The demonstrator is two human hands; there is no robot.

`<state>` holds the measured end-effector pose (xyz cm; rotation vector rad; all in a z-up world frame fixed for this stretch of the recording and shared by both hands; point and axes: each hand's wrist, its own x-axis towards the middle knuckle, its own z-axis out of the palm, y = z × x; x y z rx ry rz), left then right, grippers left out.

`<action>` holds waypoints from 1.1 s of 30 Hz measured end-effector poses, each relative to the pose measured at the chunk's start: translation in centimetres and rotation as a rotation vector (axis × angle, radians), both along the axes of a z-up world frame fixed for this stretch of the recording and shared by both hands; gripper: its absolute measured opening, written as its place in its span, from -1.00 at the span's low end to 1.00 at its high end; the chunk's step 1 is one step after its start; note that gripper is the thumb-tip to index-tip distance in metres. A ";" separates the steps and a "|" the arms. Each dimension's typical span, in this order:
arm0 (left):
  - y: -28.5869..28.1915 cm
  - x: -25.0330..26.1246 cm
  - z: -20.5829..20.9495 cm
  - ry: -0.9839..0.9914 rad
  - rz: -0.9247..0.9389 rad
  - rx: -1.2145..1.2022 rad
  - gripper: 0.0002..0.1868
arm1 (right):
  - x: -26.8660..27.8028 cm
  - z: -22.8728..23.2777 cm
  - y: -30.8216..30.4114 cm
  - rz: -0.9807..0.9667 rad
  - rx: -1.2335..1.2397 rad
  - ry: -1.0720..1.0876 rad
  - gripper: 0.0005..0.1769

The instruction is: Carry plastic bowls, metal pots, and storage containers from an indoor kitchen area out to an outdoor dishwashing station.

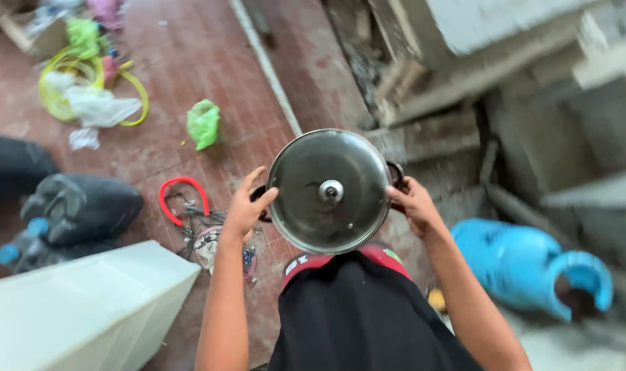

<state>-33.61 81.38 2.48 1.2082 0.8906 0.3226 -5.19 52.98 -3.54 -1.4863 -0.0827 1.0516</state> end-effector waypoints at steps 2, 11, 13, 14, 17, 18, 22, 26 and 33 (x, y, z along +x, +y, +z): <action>1.0 -2.6 -0.7 -0.012 0.105 -0.059 -0.29 | 0.6 0.9 3.8 0.123 0.032 0.038 -0.63; 0.5 -8.8 1.0 -0.176 0.592 -0.013 -0.41 | 2.0 3.5 20.8 0.620 0.066 0.081 -0.62; 0.2 -9.3 2.0 -0.149 0.617 0.032 -0.47 | 1.5 4.0 23.0 0.679 0.128 0.031 -0.65; 0.8 -9.3 1.8 -0.154 0.636 0.032 -0.47 | 1.5 3.8 24.2 0.697 0.125 0.027 -0.65; 4.4 -9.0 0.8 -0.152 0.698 0.005 -0.47 | 1.9 3.3 29.2 0.732 0.154 0.022 -0.65; 5.7 -9.1 0.3 -0.169 0.698 0.004 -0.48 | 1.7 3.2 30.8 0.732 0.104 0.017 -0.63; 13.4 -9.8 -3.2 -0.148 0.783 -0.066 -0.50 | 1.0 1.1 38.2 0.703 0.025 0.024 -0.61; 22.9 -11.3 -4.0 -0.133 0.764 0.009 -0.52 | -1.6 1.8 45.9 0.615 0.080 0.042 -0.58; 37.4 -12.4 3.1 -0.078 0.678 -0.011 -0.32 | -4.0 4.6 55.5 0.519 0.165 0.077 -0.56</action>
